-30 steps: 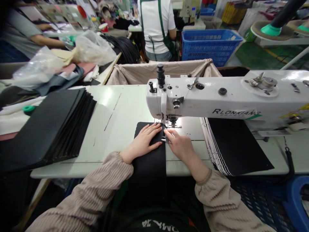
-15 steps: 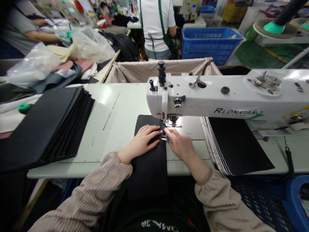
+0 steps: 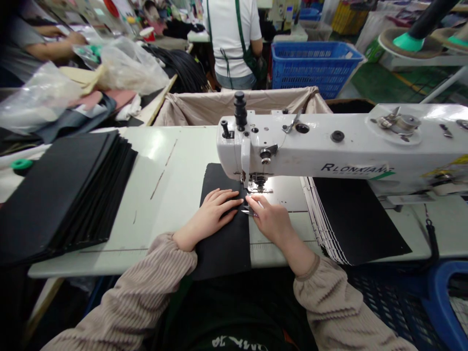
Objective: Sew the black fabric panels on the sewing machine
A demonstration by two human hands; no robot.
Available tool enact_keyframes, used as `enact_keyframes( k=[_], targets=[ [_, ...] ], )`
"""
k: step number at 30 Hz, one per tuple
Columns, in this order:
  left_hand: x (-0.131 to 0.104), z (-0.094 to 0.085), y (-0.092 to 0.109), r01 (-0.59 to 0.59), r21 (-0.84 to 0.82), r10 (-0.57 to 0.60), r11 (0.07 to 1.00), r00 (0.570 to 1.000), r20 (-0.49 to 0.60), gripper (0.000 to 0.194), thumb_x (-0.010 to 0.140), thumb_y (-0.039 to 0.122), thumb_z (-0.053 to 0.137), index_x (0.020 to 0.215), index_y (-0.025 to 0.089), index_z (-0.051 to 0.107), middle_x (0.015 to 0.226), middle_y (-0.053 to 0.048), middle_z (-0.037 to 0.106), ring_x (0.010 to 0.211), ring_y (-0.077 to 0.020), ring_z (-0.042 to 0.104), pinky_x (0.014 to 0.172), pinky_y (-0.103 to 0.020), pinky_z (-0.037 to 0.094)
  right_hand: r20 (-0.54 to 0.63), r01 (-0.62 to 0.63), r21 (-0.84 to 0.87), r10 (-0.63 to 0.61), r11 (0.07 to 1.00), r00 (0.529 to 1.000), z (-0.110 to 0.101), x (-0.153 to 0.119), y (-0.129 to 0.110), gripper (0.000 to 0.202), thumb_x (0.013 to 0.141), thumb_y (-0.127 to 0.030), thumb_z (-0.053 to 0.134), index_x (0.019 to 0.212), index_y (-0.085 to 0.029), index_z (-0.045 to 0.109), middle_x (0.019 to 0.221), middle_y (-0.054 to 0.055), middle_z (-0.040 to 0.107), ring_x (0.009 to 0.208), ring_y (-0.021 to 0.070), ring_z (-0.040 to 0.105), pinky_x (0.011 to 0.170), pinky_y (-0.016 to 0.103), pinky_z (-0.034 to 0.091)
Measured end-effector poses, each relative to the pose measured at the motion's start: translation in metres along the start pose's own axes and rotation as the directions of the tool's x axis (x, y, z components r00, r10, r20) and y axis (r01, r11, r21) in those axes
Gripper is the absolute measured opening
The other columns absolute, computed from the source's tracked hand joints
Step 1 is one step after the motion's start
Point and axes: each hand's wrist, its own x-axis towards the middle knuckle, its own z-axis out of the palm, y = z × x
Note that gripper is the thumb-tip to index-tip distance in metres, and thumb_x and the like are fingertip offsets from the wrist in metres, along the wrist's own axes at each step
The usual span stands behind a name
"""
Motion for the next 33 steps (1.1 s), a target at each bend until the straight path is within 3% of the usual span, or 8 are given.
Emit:
enact_keyframes(
  k=[21,33],
  targets=[
    [0.0004,0.0007,-0.0003,0.018,-0.027,-0.018,0.999,1.0,-0.011,0.034,0.098,0.025,0.048,0.13,0.029,0.058,0.14,-0.004,0.054,0.132,-0.0236,0.045,0.117,-0.049,0.028,-0.01,0.007,0.042,-0.006,0.999,1.0,0.0003,-0.0008,0.0008,0.051,0.095,-0.025,0.045,0.146,-0.03,0.045,0.143,0.004,0.053,0.105,0.0203,0.063,0.079,0.03,0.051],
    [0.0,0.0037,-0.0012,0.039,-0.03,-0.04,0.999,0.998,-0.042,0.034,0.098,0.024,0.048,0.13,0.029,0.059,0.137,-0.004,0.056,0.13,-0.0236,0.047,0.115,-0.049,0.03,-0.022,-0.012,0.025,0.012,1.0,1.0,-0.0012,-0.0013,-0.0011,0.049,0.095,-0.027,0.044,0.144,-0.031,0.048,0.141,0.003,0.055,0.098,0.0199,0.065,0.073,0.029,0.05]
  ],
)
